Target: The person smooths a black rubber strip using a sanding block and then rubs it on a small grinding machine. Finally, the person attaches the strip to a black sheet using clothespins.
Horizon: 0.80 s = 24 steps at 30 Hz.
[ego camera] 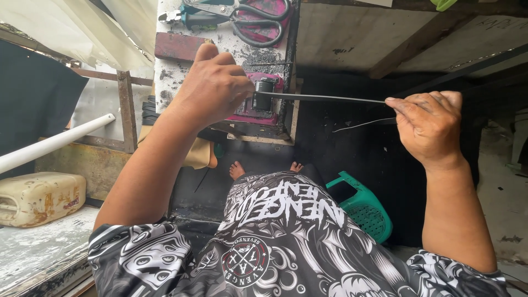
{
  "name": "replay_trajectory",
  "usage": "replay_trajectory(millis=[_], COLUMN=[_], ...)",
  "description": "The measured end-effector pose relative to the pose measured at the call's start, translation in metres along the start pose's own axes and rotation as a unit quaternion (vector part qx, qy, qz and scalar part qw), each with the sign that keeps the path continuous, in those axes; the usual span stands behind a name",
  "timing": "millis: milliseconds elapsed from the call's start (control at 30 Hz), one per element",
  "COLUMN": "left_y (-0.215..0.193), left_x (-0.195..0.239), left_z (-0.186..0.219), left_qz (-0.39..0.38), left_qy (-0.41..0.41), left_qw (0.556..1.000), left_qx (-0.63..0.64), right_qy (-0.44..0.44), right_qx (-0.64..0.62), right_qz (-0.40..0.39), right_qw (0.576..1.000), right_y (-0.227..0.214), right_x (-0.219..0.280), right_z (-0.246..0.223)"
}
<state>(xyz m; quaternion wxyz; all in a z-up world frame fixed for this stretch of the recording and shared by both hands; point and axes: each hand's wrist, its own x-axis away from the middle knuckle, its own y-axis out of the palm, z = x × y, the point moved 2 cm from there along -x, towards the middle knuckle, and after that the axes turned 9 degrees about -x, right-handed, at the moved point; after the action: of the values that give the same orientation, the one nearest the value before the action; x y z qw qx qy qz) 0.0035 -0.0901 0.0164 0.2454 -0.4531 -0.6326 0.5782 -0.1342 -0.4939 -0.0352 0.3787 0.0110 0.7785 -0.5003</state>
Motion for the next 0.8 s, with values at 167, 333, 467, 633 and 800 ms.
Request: replay_trajectory(millis=[167, 333, 467, 633, 800], left_y=[0.009, 0.013, 0.014, 0.030, 0.007], left_x=[-0.011, -0.026, -0.037, -0.046, -0.046], left_z=[0.008, 0.019, 0.024, 0.034, 0.028], left_qz=[0.025, 0.047, 0.066, 0.047, 0.010], left_qy=[0.012, 0.033, 0.042, 0.059, 0.029], left_qw=[0.999, 0.997, 0.995, 0.995, 0.981], left_qx=[0.023, 0.041, 0.054, 0.073, 0.193], right_qy=[0.011, 0.024, 0.030, 0.061, 0.138], right_qx=[0.028, 0.061, 0.080, 0.086, 0.008], right_qz=[-0.006, -0.015, -0.018, -0.038, -0.072], right_qw=[1.000, 0.998, 0.996, 0.994, 0.988], right_y=[-0.015, -0.034, -0.052, -0.072, -0.096], right_x=[0.014, 0.027, 0.028, 0.027, 0.013], right_z=[0.007, 0.012, 0.011, 0.014, 0.011])
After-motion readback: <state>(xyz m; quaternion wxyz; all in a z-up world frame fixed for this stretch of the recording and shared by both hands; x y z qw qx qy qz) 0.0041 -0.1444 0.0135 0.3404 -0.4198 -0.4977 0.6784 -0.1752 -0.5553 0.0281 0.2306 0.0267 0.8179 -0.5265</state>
